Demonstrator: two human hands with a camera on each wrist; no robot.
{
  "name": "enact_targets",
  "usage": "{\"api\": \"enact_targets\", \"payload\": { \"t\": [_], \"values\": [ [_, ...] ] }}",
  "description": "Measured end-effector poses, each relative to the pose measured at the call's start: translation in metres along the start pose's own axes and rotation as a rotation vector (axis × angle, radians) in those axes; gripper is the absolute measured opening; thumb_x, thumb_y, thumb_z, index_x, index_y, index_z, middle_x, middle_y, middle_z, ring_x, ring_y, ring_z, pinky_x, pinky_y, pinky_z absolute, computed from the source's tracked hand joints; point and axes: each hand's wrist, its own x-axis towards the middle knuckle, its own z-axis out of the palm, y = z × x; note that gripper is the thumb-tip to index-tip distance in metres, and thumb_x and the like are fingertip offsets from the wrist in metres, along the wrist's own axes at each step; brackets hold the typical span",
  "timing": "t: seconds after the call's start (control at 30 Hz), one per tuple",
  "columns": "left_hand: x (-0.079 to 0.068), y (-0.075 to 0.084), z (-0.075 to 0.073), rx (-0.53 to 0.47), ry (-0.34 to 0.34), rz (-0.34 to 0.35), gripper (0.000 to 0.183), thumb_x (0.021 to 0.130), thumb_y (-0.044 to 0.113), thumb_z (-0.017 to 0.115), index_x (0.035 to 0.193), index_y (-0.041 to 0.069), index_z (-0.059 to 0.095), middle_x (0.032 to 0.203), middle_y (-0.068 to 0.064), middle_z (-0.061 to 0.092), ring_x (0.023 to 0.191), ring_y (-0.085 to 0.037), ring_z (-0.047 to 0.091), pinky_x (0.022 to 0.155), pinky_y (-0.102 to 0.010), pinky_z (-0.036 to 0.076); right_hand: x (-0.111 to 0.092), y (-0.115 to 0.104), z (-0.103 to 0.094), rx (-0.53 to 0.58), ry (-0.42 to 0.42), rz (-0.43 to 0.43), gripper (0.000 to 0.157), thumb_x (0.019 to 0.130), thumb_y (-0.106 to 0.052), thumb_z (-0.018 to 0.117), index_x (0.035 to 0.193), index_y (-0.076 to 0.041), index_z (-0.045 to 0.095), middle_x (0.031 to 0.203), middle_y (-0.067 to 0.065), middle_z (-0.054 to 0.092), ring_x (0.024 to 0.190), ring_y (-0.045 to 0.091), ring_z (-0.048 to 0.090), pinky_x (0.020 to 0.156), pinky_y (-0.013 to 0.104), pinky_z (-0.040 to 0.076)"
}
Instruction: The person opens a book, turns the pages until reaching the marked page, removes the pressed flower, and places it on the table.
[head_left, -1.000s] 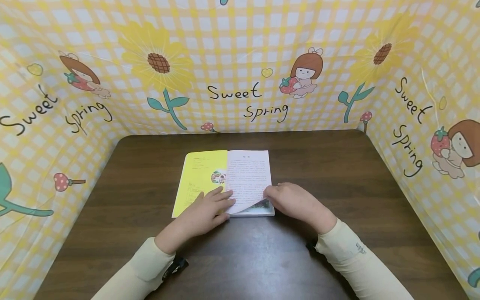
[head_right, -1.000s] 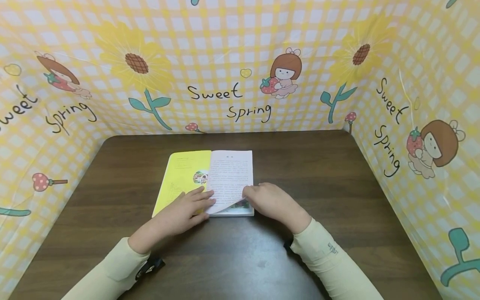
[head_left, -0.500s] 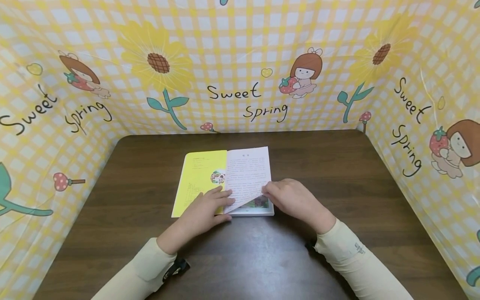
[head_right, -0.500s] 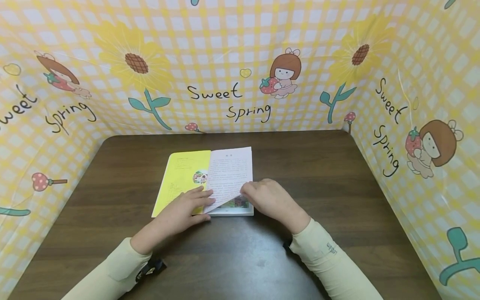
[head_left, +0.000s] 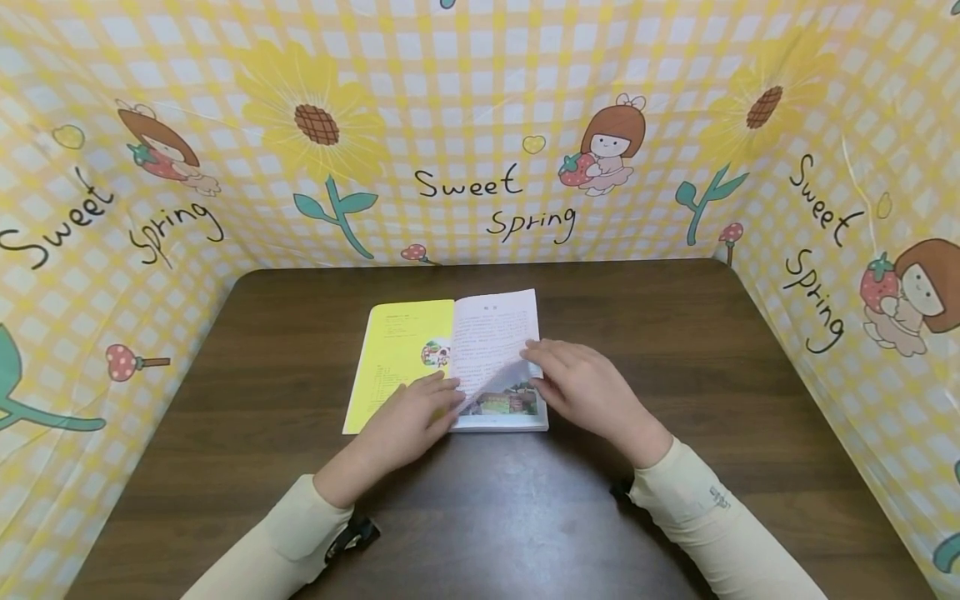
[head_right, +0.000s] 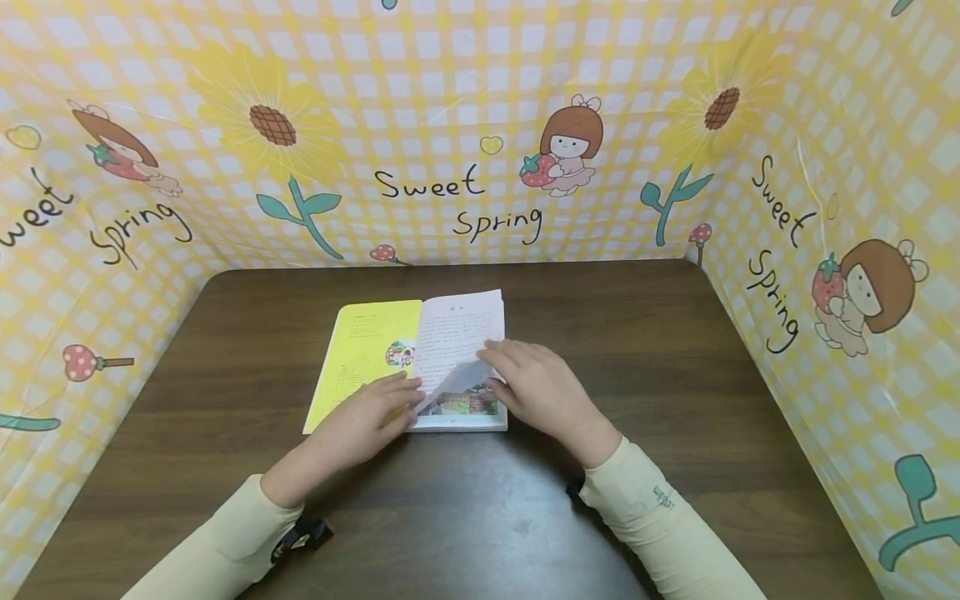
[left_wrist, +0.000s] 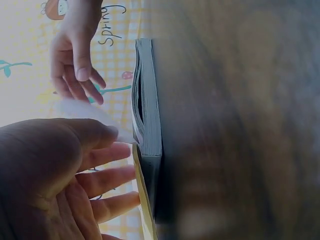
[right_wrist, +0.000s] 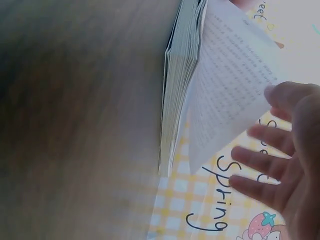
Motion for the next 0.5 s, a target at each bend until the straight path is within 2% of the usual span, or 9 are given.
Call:
{"api": "enact_targets", "payload": {
  "t": [0.13,0.27,0.33,0.4,0.5],
  "values": [
    [0.0013,-0.0007,-0.0011,-0.049,0.032,-0.05,0.054,0.101,0.032,0.064,0.151,0.013,0.052,0.155,-0.007,0.051,0.144,-0.028,0.047,0.115,-0.053,0.04,-0.0005,-0.0001,0.0033,-0.005,-0.13,0.089,0.077,0.097,-0.043,0.07,0.159,-0.012,0.037,0.162,0.013,0.041,0.144,0.031,0.047,0.117,0.054,0.038],
    [0.0016,-0.0004,-0.0031,-0.059,0.097,-0.103,0.09,0.096,0.03,0.07,0.165,0.015,0.015,0.168,-0.01,0.028,0.153,-0.029,0.032,0.12,-0.049,0.034,-0.0025,-0.0014,0.0048,-0.003,-0.235,0.136,0.093,0.095,-0.053,0.068,0.165,-0.014,0.021,0.169,0.014,0.024,0.151,0.035,0.035,0.122,0.057,0.027],
    [0.0012,-0.0005,-0.0041,-0.02,0.158,-0.085,0.106,0.091,0.027,0.074,0.166,0.014,0.001,0.172,-0.013,0.013,0.156,-0.032,0.024,0.121,-0.051,0.031,-0.0035,-0.0016,0.0045,0.016,-0.279,0.144,0.094,0.095,-0.055,0.067,0.165,-0.015,0.018,0.17,0.013,0.021,0.153,0.035,0.031,0.123,0.058,0.023],
    [-0.0001,-0.0006,-0.0049,0.045,0.22,-0.059,0.116,0.087,0.025,0.078,0.165,0.014,-0.006,0.172,-0.016,-0.001,0.158,-0.037,0.012,0.122,-0.057,0.026,-0.0045,-0.0015,0.0043,0.04,-0.33,0.138,0.094,0.095,-0.056,0.067,0.166,-0.017,0.018,0.171,0.012,0.019,0.155,0.036,0.026,0.124,0.058,0.02],
    [-0.0019,0.0003,-0.007,0.162,0.312,-0.01,0.124,0.08,0.023,0.085,0.165,0.012,-0.005,0.17,-0.021,-0.013,0.157,-0.044,-0.003,0.121,-0.068,0.015,-0.0062,-0.0013,0.0054,0.08,-0.391,0.109,0.095,0.094,-0.058,0.067,0.165,-0.017,0.019,0.171,0.012,0.018,0.156,0.038,0.022,0.124,0.06,0.016]
  ]
}}
